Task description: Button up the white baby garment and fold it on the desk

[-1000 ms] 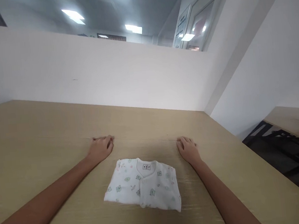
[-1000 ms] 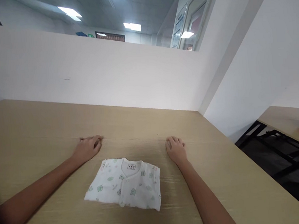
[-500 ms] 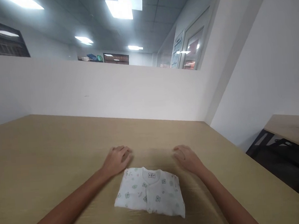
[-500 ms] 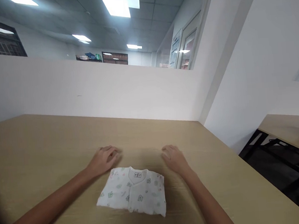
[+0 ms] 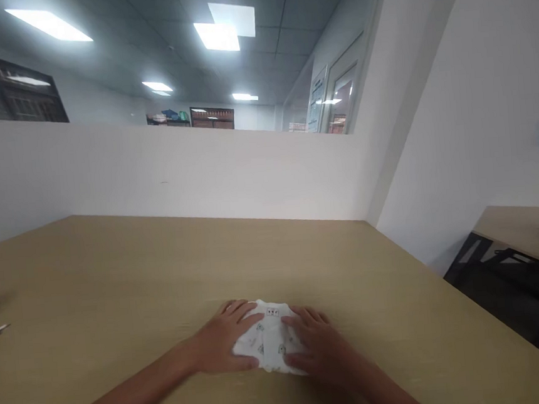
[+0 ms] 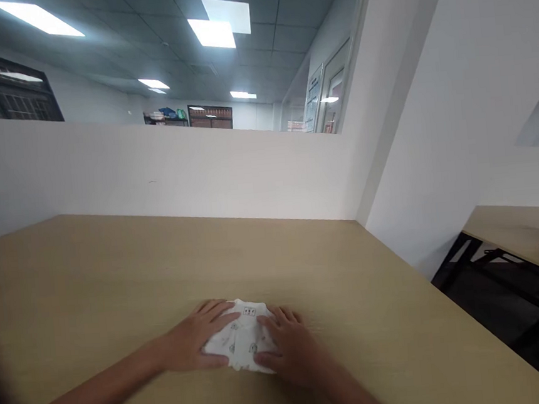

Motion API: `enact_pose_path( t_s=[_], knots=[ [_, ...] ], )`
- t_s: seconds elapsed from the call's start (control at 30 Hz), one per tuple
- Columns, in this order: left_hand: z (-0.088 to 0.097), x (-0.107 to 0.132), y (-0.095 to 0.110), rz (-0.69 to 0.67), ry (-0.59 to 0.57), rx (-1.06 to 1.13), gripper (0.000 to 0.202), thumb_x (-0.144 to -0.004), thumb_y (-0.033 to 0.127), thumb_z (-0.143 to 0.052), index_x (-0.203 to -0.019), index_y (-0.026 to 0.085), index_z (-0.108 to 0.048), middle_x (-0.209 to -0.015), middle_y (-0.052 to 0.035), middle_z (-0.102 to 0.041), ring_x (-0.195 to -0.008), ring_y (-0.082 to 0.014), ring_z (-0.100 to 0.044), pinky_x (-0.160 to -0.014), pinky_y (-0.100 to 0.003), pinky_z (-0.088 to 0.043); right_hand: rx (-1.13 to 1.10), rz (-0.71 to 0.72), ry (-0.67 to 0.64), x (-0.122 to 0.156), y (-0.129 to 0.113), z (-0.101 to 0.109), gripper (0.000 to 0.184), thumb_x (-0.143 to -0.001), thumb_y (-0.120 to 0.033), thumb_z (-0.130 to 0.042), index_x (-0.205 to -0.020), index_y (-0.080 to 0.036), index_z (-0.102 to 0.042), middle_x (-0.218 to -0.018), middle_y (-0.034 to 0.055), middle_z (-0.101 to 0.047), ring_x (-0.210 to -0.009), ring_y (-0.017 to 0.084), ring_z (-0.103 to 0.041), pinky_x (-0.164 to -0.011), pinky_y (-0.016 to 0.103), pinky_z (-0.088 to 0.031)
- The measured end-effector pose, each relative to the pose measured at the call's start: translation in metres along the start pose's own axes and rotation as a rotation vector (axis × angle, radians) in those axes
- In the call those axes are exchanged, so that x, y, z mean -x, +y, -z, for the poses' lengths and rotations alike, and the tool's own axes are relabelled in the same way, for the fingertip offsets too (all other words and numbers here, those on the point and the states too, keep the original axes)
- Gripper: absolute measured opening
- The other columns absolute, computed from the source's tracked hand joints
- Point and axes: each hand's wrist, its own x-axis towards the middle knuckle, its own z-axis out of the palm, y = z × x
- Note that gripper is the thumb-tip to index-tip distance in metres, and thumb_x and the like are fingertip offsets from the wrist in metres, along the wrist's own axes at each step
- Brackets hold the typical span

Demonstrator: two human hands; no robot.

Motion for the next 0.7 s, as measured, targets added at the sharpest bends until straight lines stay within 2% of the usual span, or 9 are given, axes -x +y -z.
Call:
enact_pose_path(
  t_s=[0.07,0.2,0.27,0.33,0.4,0.47,0.53,0.63,0.7],
  knots=[
    [-0.008,0.01,0.001,-0.051,0.023,-0.064,0.086,-0.068,0.089,-0.054,-0.143,0.064,-0.018,-0.166,0.0154,-0.02,-0.16,-0.0273,-0.023,-0.143,-0.069,-0.03,-0.01,-0.002,-0.005,0.009,-0.008,-0.005,0.077,-0.093,-0.064,-0.061,-0.159,-0.029,-0.044,-0.168,0.0041,-0.023,-0.152,0.03,-0.024,-0.126,0.053,-0.019],
    [-0.026,0.03,0.002,-0.177,0.166,-0.235,0.083,-0.072,0.083,-0.058,-0.144,0.06,-0.022,-0.161,0.0123,-0.032,-0.152,-0.0242,-0.038,-0.134,-0.052,-0.049,-0.023,-0.014,0.061,0.034,-0.018,-0.028,0.069,-0.097,-0.058,-0.057,-0.16,-0.034,-0.042,-0.169,0.0003,-0.019,-0.154,0.029,-0.02,-0.127,0.052,-0.018],
    [-0.034,0.041,0.007,-0.205,0.222,-0.335,0.083,-0.072,0.084,-0.056,-0.144,0.062,-0.019,-0.16,0.0141,-0.034,-0.148,-0.0219,-0.042,-0.129,-0.049,-0.054,0.008,0.025,0.12,0.046,-0.019,-0.046,0.067,-0.097,-0.057,-0.057,-0.159,-0.034,-0.042,-0.168,0.0011,-0.022,-0.153,0.03,-0.022,-0.126,0.053,-0.022],
    [-0.04,0.054,0.016,-0.249,0.305,-0.462,0.086,-0.072,0.087,-0.053,-0.145,0.061,-0.016,-0.157,0.0153,-0.039,-0.143,-0.0191,-0.047,-0.122,-0.045,-0.06,0.088,0.124,0.24,0.055,-0.016,-0.065,0.067,-0.097,-0.062,-0.056,-0.157,-0.032,-0.045,-0.164,0.0047,-0.031,-0.148,0.032,-0.033,-0.12,0.054,-0.032],
    [-0.044,0.067,0.028,-0.316,0.429,-0.58,0.087,-0.072,0.088,-0.052,-0.147,0.057,-0.02,-0.152,0.0144,-0.047,-0.137,-0.0153,-0.05,-0.114,-0.034,-0.063,0.209,0.24,0.486,0.061,-0.011,-0.082,0.07,-0.094,-0.071,-0.056,-0.151,-0.03,-0.052,-0.155,0.0071,-0.045,-0.136,0.031,-0.047,-0.11,0.05,-0.042],
    [-0.051,0.078,0.036,-0.349,0.532,-0.616,0.084,-0.074,0.084,-0.056,-0.147,0.053,-0.027,-0.147,0.0132,-0.052,-0.133,-0.0118,-0.051,-0.111,-0.023,-0.061,0.316,0.323,0.745,0.064,-0.006,-0.095,0.073,-0.088,-0.08,-0.058,-0.142,-0.031,-0.059,-0.143,0.0056,-0.057,-0.124,0.027,-0.054,-0.102,0.041,-0.046],
    [-0.062,0.083,0.037,-0.353,0.573,-0.566,0.078,-0.078,0.076,-0.06,-0.146,0.051,-0.032,-0.146,0.0116,-0.054,-0.138,-0.0094,-0.047,-0.122,-0.018,-0.053,0.383,0.347,0.885,0.066,-0.004,-0.104,0.071,-0.086,-0.083,-0.059,-0.136,-0.032,-0.064,-0.135,0.0033,-0.061,-0.119,0.023,-0.057,-0.1,0.035,-0.046],
    [-0.091,0.077,0.022,-0.371,0.633,-0.536,0.07,-0.079,0.072,-0.059,-0.143,0.05,-0.039,-0.145,0.0112,-0.055,-0.144,-0.008,-0.043,-0.137,-0.02,-0.041,0.429,0.308,0.907,0.071,-0.005,-0.116,0.055,-0.093,-0.072,-0.059,-0.133,-0.034,-0.065,-0.131,0.0033,-0.063,-0.115,0.022,-0.059,-0.097,0.033,-0.048],
    [-0.113,0.07,0.01,-0.361,0.765,-0.6,0.063,-0.079,0.072,-0.058,-0.137,0.052,-0.046,-0.143,0.0128,-0.056,-0.142,-0.0072,-0.043,-0.139,-0.02,-0.039,0.431,0.243,0.894,0.077,-0.01,-0.124,0.043,-0.098,-0.061,-0.061,-0.132,-0.035,-0.065,-0.129,0.0037,-0.064,-0.115,0.024,-0.061,-0.096,0.035,-0.05]
  ],
)
